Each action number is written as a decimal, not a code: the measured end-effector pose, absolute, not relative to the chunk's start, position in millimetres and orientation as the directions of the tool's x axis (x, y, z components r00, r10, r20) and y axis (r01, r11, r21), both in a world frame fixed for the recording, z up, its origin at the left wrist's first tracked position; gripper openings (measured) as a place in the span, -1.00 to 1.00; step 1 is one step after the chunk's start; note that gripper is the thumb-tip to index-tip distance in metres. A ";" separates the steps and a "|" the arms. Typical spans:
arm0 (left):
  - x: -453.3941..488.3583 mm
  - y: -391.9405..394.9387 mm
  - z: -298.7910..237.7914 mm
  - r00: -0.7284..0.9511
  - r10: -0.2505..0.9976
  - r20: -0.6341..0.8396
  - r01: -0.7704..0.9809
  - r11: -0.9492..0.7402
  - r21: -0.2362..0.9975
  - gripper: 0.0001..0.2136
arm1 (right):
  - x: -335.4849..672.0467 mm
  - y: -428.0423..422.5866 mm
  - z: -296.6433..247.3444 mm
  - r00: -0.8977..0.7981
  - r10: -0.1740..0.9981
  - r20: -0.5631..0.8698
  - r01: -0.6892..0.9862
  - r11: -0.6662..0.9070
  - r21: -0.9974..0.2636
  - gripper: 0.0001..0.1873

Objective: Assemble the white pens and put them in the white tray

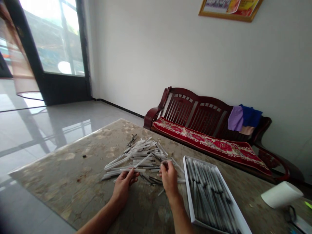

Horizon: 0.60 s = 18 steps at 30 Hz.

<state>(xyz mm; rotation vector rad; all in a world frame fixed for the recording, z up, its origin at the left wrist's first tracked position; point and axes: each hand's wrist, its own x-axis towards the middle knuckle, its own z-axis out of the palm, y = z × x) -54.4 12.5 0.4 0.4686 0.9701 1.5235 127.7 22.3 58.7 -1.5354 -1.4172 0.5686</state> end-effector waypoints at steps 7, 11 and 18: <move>-50.1 12.4 6.4 -0.158 0.941 -0.299 -0.671 0.120 0.732 -0.71 | 111.1 -6.5 48.8 0.340 0.939 0.048 -0.068 0.076 -0.995 -0.57; -49.8 12.1 7.3 -0.115 0.944 -0.310 -0.687 0.149 0.711 -0.75 | 103.3 -9.7 49.9 0.336 0.940 0.050 -0.090 0.085 -0.992 -0.56; -49.0 9.8 9.9 -0.049 0.955 -0.291 -0.691 0.178 0.701 -0.75 | 99.7 -12.5 46.5 0.351 0.936 0.025 -0.081 0.058 -0.995 -0.52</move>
